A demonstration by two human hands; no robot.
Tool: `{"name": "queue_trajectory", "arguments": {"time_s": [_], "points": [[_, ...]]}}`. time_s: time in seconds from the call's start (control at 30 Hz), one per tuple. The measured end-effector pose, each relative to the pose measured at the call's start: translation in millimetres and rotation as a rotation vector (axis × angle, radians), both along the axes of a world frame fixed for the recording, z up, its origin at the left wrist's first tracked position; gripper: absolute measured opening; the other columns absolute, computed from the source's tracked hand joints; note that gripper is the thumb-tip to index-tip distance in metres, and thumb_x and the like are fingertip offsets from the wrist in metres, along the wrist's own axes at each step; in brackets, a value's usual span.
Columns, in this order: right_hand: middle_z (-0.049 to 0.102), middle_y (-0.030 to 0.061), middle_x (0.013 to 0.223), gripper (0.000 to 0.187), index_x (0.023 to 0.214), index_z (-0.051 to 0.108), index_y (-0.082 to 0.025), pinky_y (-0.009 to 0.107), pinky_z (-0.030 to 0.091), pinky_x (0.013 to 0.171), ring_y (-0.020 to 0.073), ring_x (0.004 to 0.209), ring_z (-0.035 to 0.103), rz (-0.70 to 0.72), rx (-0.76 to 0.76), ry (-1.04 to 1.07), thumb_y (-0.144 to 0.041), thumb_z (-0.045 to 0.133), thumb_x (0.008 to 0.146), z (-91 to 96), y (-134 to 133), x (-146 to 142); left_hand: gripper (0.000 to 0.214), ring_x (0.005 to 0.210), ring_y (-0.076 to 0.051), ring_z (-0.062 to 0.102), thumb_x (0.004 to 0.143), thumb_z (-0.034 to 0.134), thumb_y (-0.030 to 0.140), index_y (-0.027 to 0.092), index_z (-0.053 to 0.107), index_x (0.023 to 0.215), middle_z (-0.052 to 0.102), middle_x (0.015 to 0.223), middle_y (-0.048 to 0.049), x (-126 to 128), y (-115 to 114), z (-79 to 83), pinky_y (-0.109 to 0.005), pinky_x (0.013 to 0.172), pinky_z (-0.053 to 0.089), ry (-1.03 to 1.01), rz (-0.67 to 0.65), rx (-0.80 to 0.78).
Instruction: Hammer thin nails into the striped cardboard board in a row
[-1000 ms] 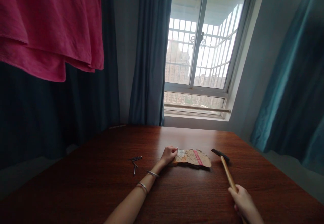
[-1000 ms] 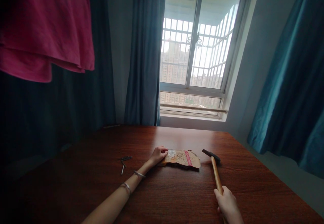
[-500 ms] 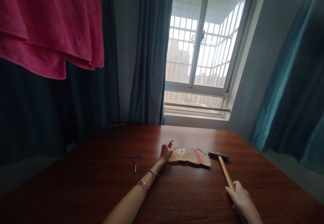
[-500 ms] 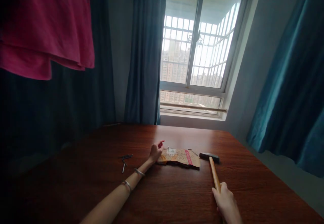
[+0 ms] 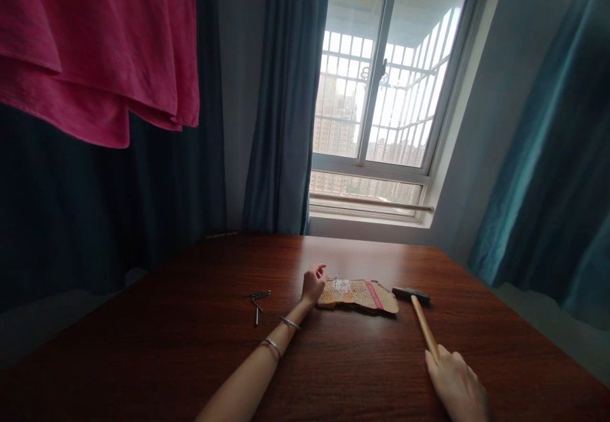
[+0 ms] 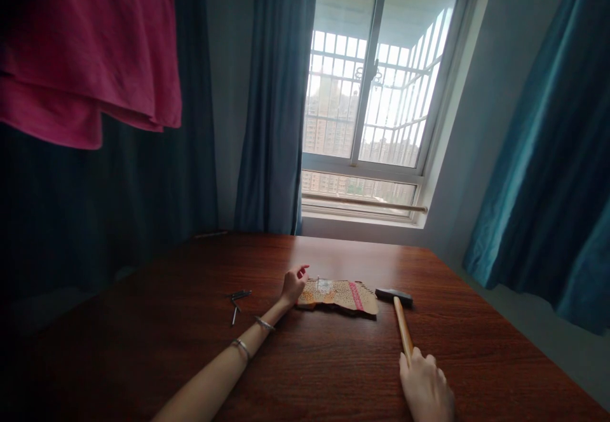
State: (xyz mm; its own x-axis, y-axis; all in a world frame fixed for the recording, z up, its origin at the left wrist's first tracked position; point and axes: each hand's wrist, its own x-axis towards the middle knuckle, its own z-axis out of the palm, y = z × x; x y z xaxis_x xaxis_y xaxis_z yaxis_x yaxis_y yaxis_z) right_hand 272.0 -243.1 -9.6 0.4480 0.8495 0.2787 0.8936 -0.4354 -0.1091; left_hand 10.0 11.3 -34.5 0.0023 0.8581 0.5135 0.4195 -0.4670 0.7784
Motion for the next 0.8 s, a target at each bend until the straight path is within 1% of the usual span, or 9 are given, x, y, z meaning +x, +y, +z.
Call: {"name": "queue_trajectory", "arguments": {"time_s": [0.1,0.3,0.37,0.43,0.47,0.53,0.63,0.7,0.8], "points": [[0.062,0.0108,0.070,0.019,0.078,0.063,-0.020,0.033,0.046,0.058,0.0244,0.067,0.064,-0.028,-0.002,-0.080,-0.029,0.047,0.080,-1.7,-1,0,0.029,0.063,-0.011,0.050,0.071,0.046,0.012,0.012,0.063,0.095,0.059,0.075,-0.0028,0,0,0.1,-0.024,0.065,0.042,-0.010,0.003,0.008],[0.061,0.0124,0.071,0.035,0.084,0.064,-0.017,0.034,0.045,0.055,0.0265,0.067,0.062,-0.033,0.000,-0.268,-0.038,0.036,0.085,-20.3,2,8,0.029,0.060,-0.011,0.050,0.069,0.046,0.011,0.012,0.064,0.093,0.058,0.073,-0.0023,0,1,-0.6,-0.023,0.063,0.042,-0.023,0.005,0.025],[0.060,0.0144,0.075,0.039,0.092,0.063,-0.015,0.034,0.044,0.053,0.0288,0.068,0.060,-0.074,0.025,-0.288,-0.042,0.035,0.085,-17.7,5,5,0.029,0.060,-0.011,0.050,0.070,0.046,0.011,0.012,0.064,0.093,0.059,0.072,-0.0023,0,0,0.3,-0.023,0.063,0.042,-0.021,0.005,0.019],[0.058,0.0165,0.082,0.043,0.105,0.059,-0.013,0.035,0.044,0.055,0.0301,0.072,0.059,-0.081,0.097,-0.283,-0.043,0.035,0.084,-7.8,13,-3,0.029,0.060,-0.011,0.050,0.070,0.046,0.012,0.012,0.064,0.092,0.059,0.073,-0.0024,-1,0,1.5,-0.024,0.063,0.042,-0.018,0.007,0.015],[0.057,0.0173,0.087,0.045,0.111,0.055,-0.012,0.036,0.044,0.059,0.0302,0.076,0.058,-0.063,0.151,-0.276,-0.042,0.036,0.084,-0.9,18,-9,0.028,0.060,-0.011,0.050,0.070,0.046,0.012,0.012,0.064,0.092,0.059,0.073,-0.0025,-1,-1,2.1,-0.024,0.063,0.042,-0.017,0.006,0.014],[0.055,0.0176,0.097,0.045,0.118,0.050,-0.012,0.038,0.043,0.074,0.0294,0.086,0.055,0.040,0.254,-0.246,-0.038,0.039,0.083,13.7,34,-24,0.028,0.061,-0.011,0.050,0.070,0.047,0.012,0.012,0.064,0.092,0.059,0.074,-0.0028,0,-1,2.8,-0.024,0.064,0.043,-0.017,0.003,0.010],[0.048,0.0185,0.116,0.046,0.121,0.048,-0.013,0.040,0.034,0.092,0.0308,0.109,0.043,0.203,0.338,-0.154,-0.035,0.039,0.082,29.1,65,-49,0.029,0.062,-0.011,0.051,0.070,0.047,0.012,0.012,0.064,0.093,0.060,0.075,-0.0032,0,-2,2.9,-0.025,0.065,0.043,-0.016,0.004,0.005],[0.045,0.0176,0.123,0.046,0.123,0.047,-0.014,0.041,0.029,0.095,0.0309,0.118,0.036,0.282,0.329,-0.076,-0.035,0.035,0.084,31.4,89,-62,0.029,0.062,-0.011,0.051,0.070,0.047,0.012,0.012,0.064,0.093,0.060,0.074,-0.0033,0,-2,2.8,-0.025,0.065,0.043,-0.009,0.005,0.001],[0.043,0.0169,0.129,0.047,0.123,0.047,-0.013,0.040,0.027,0.097,0.0304,0.123,0.030,0.338,0.304,-0.042,-0.037,0.033,0.085,24.0,123,-75,0.028,0.061,-0.011,0.051,0.069,0.047,0.012,0.012,0.064,0.091,0.060,0.073,-0.0033,0,-2,3.1,-0.024,0.064,0.043,0.001,-0.001,-0.001]]}}
